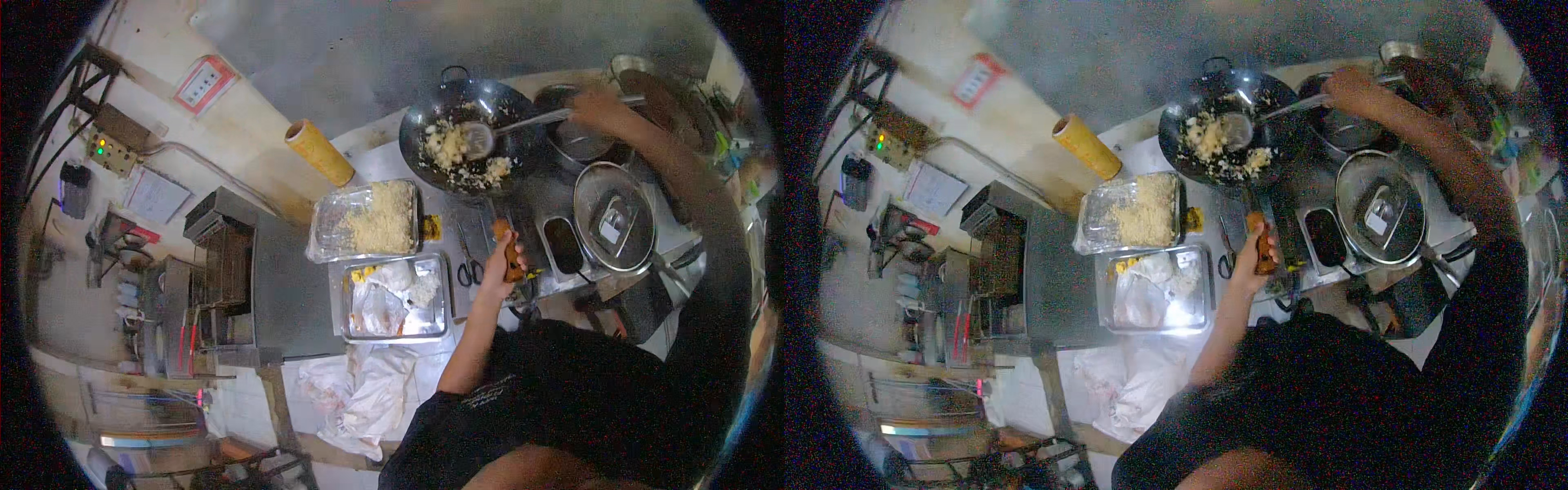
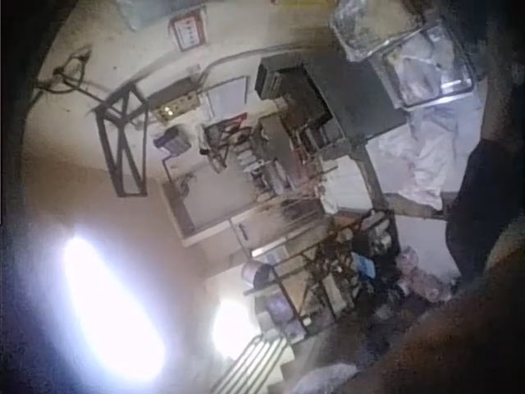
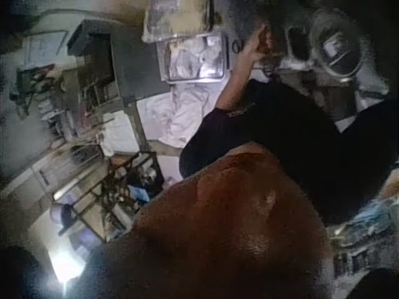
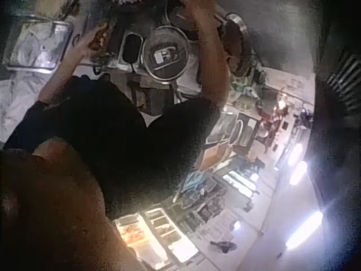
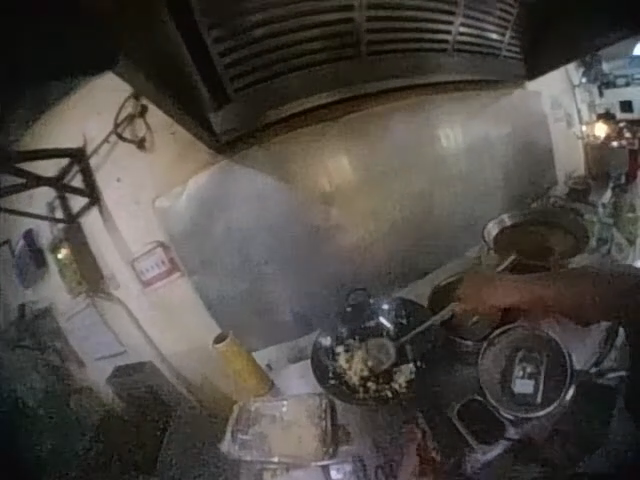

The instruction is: Cooking fried rice by combining ingredients in a wok and stir-frying.

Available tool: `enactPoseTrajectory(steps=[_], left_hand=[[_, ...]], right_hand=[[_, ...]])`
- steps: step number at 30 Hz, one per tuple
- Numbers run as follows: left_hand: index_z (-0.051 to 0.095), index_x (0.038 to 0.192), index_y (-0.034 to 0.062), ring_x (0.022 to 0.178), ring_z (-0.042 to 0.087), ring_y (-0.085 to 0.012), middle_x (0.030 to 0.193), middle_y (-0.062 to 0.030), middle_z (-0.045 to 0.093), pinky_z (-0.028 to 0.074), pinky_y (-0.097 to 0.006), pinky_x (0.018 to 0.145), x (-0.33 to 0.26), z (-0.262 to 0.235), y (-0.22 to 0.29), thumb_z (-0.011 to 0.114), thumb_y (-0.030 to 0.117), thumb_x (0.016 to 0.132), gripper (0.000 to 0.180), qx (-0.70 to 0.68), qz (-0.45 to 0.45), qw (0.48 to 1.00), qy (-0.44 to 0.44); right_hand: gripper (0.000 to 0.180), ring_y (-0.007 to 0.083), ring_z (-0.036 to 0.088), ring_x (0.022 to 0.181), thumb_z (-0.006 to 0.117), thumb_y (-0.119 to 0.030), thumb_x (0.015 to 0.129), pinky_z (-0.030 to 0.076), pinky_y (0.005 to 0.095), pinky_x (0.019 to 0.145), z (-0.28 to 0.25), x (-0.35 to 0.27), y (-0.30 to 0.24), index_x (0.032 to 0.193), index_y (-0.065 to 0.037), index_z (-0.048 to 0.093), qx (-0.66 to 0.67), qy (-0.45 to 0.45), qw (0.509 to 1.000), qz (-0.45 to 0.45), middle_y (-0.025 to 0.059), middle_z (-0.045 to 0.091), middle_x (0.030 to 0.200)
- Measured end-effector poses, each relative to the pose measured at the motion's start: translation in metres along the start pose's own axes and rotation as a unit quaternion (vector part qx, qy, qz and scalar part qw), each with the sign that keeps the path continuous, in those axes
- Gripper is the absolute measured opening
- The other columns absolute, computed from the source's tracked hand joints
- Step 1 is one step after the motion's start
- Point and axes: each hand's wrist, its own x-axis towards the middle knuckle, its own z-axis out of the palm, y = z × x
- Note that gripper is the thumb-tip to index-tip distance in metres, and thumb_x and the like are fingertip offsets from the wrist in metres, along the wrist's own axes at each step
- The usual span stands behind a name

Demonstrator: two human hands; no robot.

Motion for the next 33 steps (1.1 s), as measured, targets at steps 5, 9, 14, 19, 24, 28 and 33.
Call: enactPoseTrajectory(steps=[5,9,14,19,24,28,33], left_hand=[[0.044,0.093,0.0134,0.049,0.043,-0.0093,0.065,0.0021,0.045,0.039,-0.025,0.046,0.006,-0.004,-0.004,0.050,0.036,0.084,0.025,-0.017,-0.002,0.999,-0.040],[0.045,0.092,0.0130,0.048,0.042,-0.0099,0.063,0.0017,0.045,0.038,-0.024,0.044,0.004,-0.003,0.001,0.050,0.032,0.085,0.021,-0.047,0.013,0.998,-0.046],[0.046,0.090,0.0133,0.048,0.045,-0.0098,0.064,0.0014,0.048,0.039,-0.023,0.043,0.016,-0.004,-0.003,0.053,0.032,0.083,0.021,-0.036,-0.025,0.999,-0.024],[0.047,0.089,0.0142,0.048,0.045,-0.0092,0.063,0.0021,0.048,0.039,-0.023,0.044,0.005,0.004,0.000,0.054,0.033,0.083,0.021,-0.039,-0.005,0.998,-0.057],[0.045,0.090,0.0133,0.048,0.044,-0.0101,0.063,0.0015,0.046,0.039,-0.024,0.042,0.014,-0.009,0.003,0.051,0.032,0.085,0.021,-0.032,-0.022,0.998,-0.042],[0.045,0.090,0.0136,0.048,0.044,-0.0100,0.064,0.0013,0.046,0.039,-0.024,0.042,0.011,-0.008,0.001,0.049,0.031,0.085,0.018,-0.036,-0.007,0.997,-0.062],[0.045,0.091,0.0136,0.047,0.045,-0.0101,0.064,0.0010,0.046,0.040,-0.025,0.042,0.009,-0.008,-0.001,0.049,0.032,0.086,0.020,-0.054,-0.022,0.996,-0.070]], right_hand=[[0.030,0.0336,0.058,0.074,0.045,-0.029,0.084,0.045,0.0445,0.068,-0.004,0.005,0.019,0.087,-0.004,0.061,0.066,-0.159,0.983,0.067,0.0189,0.059,0.076],[0.038,0.0328,0.057,0.071,0.032,-0.029,0.089,0.045,0.0437,0.065,0.067,0.011,-0.044,0.090,0.000,0.056,0.178,-0.175,0.968,0.032,0.0203,0.058,0.075],[0.037,0.0341,0.056,0.079,0.034,-0.031,0.088,0.046,0.0445,0.066,0.062,-0.036,-0.065,0.095,-0.003,0.056,0.169,-0.240,0.956,0.027,0.0201,0.057,0.083],[0.041,0.0341,0.058,0.076,0.050,-0.036,0.080,0.046,0.0422,0.065,-0.045,-0.038,0.008,0.089,0.003,0.059,0.018,-0.115,0.991,0.066,0.0200,0.059,0.084],[0.037,0.0327,0.058,0.080,0.052,-0.033,0.079,0.047,0.0416,0.067,-0.135,-0.040,-0.039,0.085,0.003,0.060,-0.104,-0.220,0.966,0.087,0.0191,0.060,0.086],[0.038,0.0315,0.058,0.083,0.052,-0.035,0.079,0.047,0.0412,0.069,-0.075,-0.006,-0.066,0.088,0.000,0.061,-0.035,-0.245,0.963,0.104,0.0178,0.060,0.086],[0.036,0.0235,0.059,0.074,0.049,-0.036,0.082,0.047,0.0391,0.063,-0.071,0.024,0.010,0.086,-0.002,0.062,0.094,-0.294,0.951,0.036,0.0125,0.062,0.084]])
